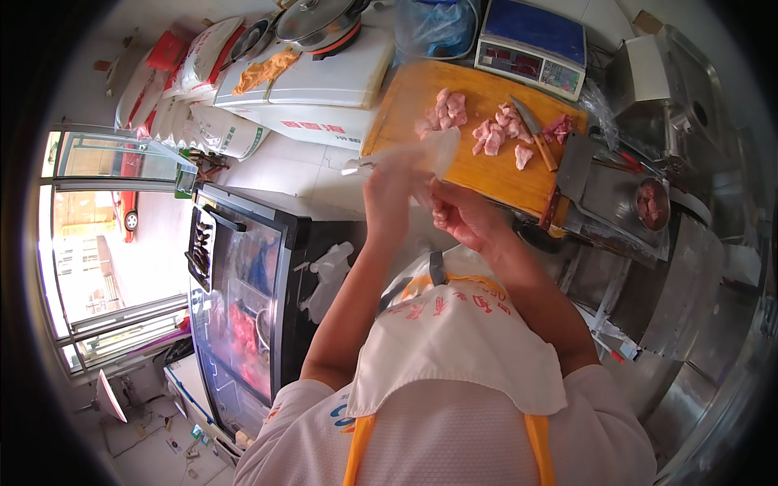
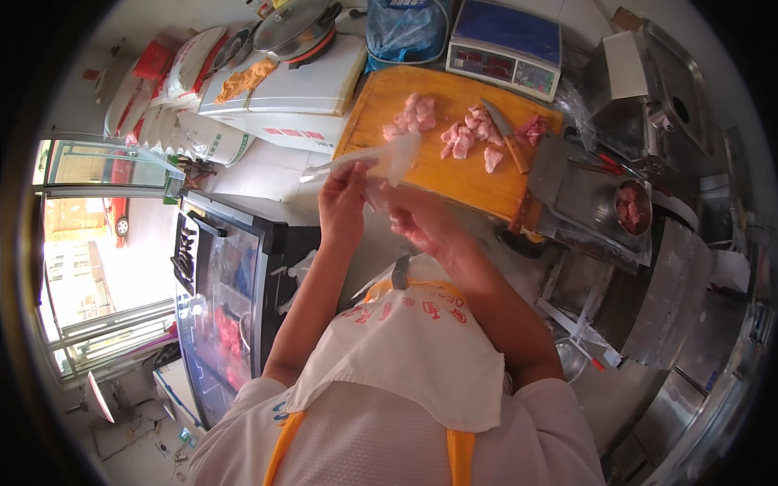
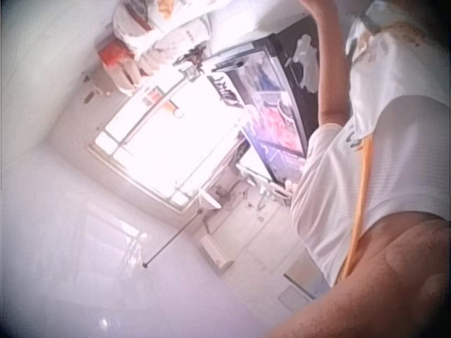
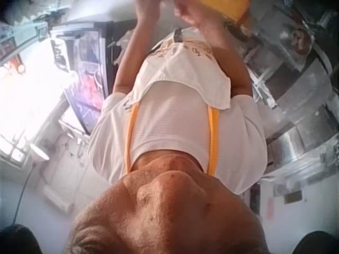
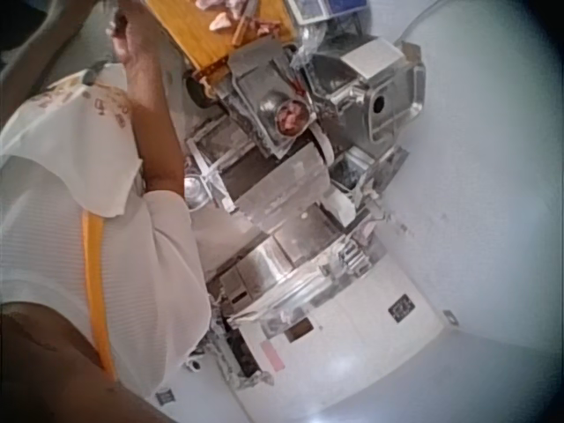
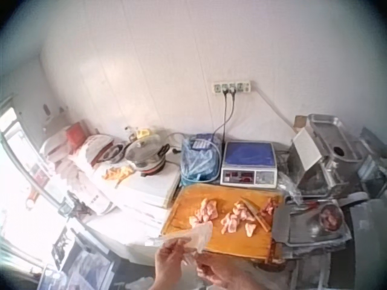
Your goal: The person cuts a large piece of raw meat into smaller pieces using a knife and a cleaver on a wooden board, then places the pieces into a plastic bag.
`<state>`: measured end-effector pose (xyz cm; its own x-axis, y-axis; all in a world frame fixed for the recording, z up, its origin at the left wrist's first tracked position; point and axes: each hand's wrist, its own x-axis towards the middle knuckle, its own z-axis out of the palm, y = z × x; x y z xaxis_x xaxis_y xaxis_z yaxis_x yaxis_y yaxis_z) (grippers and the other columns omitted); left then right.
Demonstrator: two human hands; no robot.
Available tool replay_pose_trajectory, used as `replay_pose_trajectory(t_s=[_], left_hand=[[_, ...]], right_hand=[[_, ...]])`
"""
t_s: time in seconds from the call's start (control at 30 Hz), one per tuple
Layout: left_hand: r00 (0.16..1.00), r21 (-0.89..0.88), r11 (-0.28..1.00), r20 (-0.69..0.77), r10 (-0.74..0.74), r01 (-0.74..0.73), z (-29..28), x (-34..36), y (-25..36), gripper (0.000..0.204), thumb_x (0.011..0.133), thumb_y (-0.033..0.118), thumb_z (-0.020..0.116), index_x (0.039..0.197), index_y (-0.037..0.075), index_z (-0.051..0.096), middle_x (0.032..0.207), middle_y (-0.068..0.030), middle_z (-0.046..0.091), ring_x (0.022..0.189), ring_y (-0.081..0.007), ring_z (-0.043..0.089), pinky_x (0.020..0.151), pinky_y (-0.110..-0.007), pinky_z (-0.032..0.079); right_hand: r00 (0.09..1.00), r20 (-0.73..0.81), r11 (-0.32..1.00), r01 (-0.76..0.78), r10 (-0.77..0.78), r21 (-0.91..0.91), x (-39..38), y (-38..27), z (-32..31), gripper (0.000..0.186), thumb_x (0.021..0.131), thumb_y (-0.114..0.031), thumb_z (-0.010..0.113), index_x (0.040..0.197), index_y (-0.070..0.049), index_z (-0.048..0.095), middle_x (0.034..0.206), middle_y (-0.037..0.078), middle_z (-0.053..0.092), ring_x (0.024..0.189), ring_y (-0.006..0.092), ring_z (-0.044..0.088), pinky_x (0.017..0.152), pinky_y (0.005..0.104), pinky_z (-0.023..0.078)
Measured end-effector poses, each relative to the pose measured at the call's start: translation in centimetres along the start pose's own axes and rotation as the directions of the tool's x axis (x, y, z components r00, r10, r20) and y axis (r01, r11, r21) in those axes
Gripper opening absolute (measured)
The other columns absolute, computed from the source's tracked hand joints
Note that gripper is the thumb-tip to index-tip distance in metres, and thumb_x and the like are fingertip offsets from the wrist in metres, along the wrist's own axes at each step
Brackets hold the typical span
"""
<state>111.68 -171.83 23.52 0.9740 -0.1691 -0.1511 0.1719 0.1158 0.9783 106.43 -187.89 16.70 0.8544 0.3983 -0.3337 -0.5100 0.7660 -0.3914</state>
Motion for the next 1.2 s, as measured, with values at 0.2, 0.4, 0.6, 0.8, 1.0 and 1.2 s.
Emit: replay_pose_trajectory(t_s=[0.2,0.4,0.6,0.8,1.0,1.2], left_hand=[[0.998,-0.209,0.978,-0.055,-0.023,0.012,0.1,-0.1,0.0,0.026,0.097,0.011,0.063,0.117,-0.004,0.069,0.103,-0.0103,0.073,0.086,-0.0195,0.074,0.077,-0.030,0.056],[0.999,-0.061,0.997,-0.012,0.048,-0.049,-2.1,0.6,-1.7,0.021,0.110,0.017,0.059,0.119,0.000,0.068,0.113,-0.0090,0.074,0.089,-0.0198,0.075,0.081,-0.033,0.060],[0.999,-0.081,0.996,-0.036,0.031,-0.034,-2.4,0.4,-1.3,0.021,0.110,0.018,0.059,0.118,0.000,0.068,0.115,-0.0096,0.074,0.089,-0.0199,0.075,0.082,-0.035,0.060],[0.998,-0.198,0.980,-0.045,-0.044,0.034,-2.6,0.6,0.7,0.021,0.109,0.019,0.061,0.117,0.001,0.068,0.117,-0.0108,0.074,0.092,-0.0198,0.075,0.084,-0.035,0.060],[0.986,-0.118,0.987,-0.114,-0.121,0.108,-4.1,0.7,1.1,0.019,0.099,0.015,0.076,0.109,-0.001,0.074,0.103,-0.0089,0.077,0.089,-0.0175,0.074,0.083,-0.033,0.059],[0.992,0.022,0.995,-0.089,-0.093,0.095,-7.1,0.6,0.4,0.021,0.093,0.010,0.081,0.110,-0.001,0.074,0.100,-0.0075,0.077,0.087,-0.0149,0.072,0.081,-0.030,0.057]], right_hand=[[0.964,-0.265,0.992,0.069,-0.038,0.109,-0.1,0.9,2.8,0.019,0.093,-0.025,0.083,0.102,-0.015,0.070,0.075,-0.003,0.062,0.064,0.0090,0.053,0.063,0.0251,0.042],[0.956,-0.191,0.956,0.174,-0.221,-0.236,-0.2,0.7,1.5,0.012,0.092,-0.013,0.078,0.099,-0.006,0.072,0.083,-0.001,0.065,0.070,0.0095,0.057,0.065,0.0249,0.044],[0.942,-0.266,0.953,0.132,-0.206,-0.272,-1.5,-0.2,0.8,0.016,0.095,-0.011,0.077,0.107,0.001,0.076,0.089,0.005,0.074,0.077,0.0112,0.067,0.069,0.0245,0.052],[0.892,-0.343,0.909,0.150,-0.295,-0.390,-2.5,-0.6,0.8,0.017,0.096,-0.014,0.078,0.104,0.000,0.075,0.091,0.006,0.075,0.076,0.0124,0.070,0.072,0.0247,0.054],[0.650,-0.224,0.329,0.043,-0.726,-0.943,-5.7,-1.1,0.1,0.020,0.088,-0.012,0.085,0.086,-0.003,0.067,0.084,0.000,0.071,0.072,0.0078,0.063,0.068,0.0235,0.050],[0.547,-0.193,0.101,-0.194,-0.815,-0.976,-13.8,1.7,-10.2,0.011,0.085,-0.004,0.079,0.091,-0.003,0.070,0.077,0.006,0.070,0.069,0.0184,0.066,0.069,0.0324,0.053]])
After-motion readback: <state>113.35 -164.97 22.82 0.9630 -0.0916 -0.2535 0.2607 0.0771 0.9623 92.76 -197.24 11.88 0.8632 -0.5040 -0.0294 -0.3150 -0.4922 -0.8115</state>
